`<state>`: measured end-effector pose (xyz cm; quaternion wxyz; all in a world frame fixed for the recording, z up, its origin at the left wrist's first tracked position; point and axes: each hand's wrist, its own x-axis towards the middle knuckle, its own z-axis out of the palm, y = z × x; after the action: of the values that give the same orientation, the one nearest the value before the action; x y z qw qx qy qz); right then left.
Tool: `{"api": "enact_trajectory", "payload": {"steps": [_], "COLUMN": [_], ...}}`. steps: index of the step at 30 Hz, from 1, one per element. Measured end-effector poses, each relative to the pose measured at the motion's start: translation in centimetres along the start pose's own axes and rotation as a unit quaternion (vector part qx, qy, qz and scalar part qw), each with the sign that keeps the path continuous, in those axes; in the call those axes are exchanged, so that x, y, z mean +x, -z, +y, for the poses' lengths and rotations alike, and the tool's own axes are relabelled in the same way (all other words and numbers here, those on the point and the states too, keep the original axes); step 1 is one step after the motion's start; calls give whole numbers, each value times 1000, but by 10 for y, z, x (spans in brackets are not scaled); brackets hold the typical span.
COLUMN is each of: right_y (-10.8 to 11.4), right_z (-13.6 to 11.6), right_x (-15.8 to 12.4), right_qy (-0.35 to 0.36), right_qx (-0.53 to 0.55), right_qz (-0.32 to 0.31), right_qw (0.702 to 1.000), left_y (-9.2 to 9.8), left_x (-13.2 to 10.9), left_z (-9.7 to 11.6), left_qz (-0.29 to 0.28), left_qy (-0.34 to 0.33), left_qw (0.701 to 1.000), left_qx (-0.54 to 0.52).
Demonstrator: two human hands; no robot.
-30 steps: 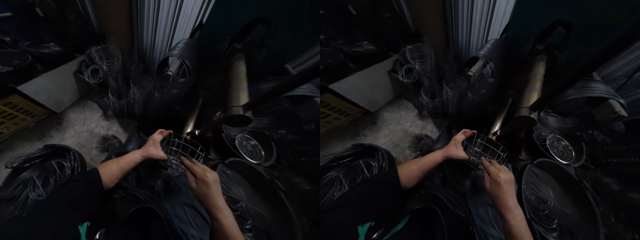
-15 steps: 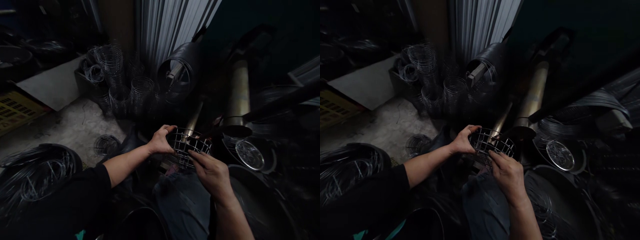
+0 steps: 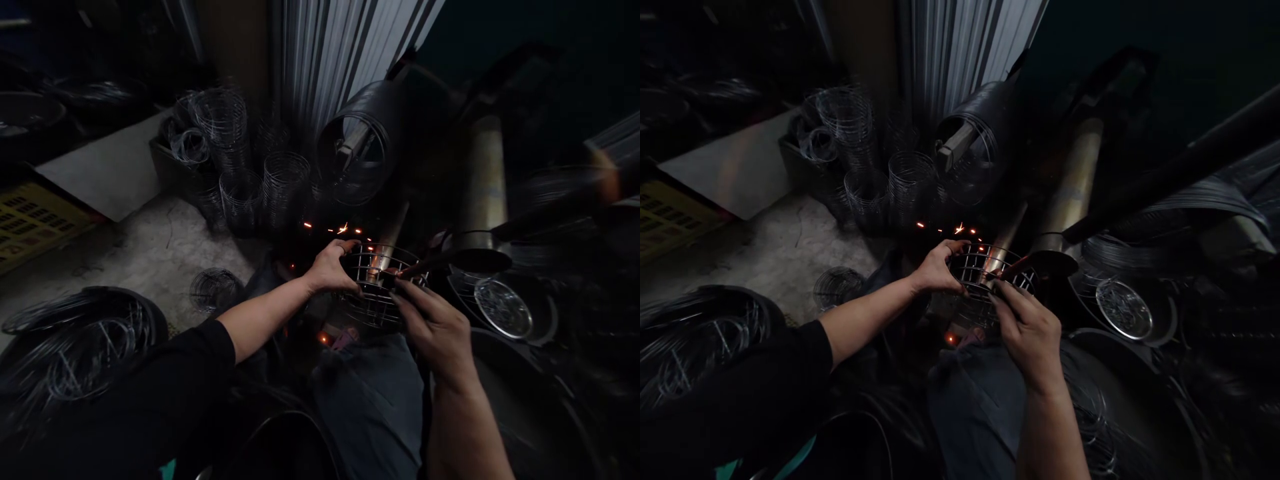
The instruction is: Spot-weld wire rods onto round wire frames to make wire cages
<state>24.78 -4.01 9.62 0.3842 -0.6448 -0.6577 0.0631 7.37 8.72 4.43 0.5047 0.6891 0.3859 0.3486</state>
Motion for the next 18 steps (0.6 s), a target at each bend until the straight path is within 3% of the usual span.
{"api": "enact_trajectory", "payload": {"steps": [3, 6, 11, 18], "right_y": [7, 5, -12, -28], "right_z": [-8, -11, -2, -2], "right_x": [-19, -36, -52, -59], "right_qy": [-163, -249, -278, -286], "right_qx": [171, 280, 246, 256], "right_qz": [29, 33, 6, -45], "right_qw": [971, 927, 928, 922], "left_y": [0, 1, 2, -5], "left_x": [3, 11, 20, 11], "left_z": [-2, -3, -2, -8], "left_qz": [-8, 0, 21, 48], "left_qy": [-20, -14, 21, 16], "left_qw": [1000, 1000, 999, 999], "left_qx": [8, 10, 13, -5]}}
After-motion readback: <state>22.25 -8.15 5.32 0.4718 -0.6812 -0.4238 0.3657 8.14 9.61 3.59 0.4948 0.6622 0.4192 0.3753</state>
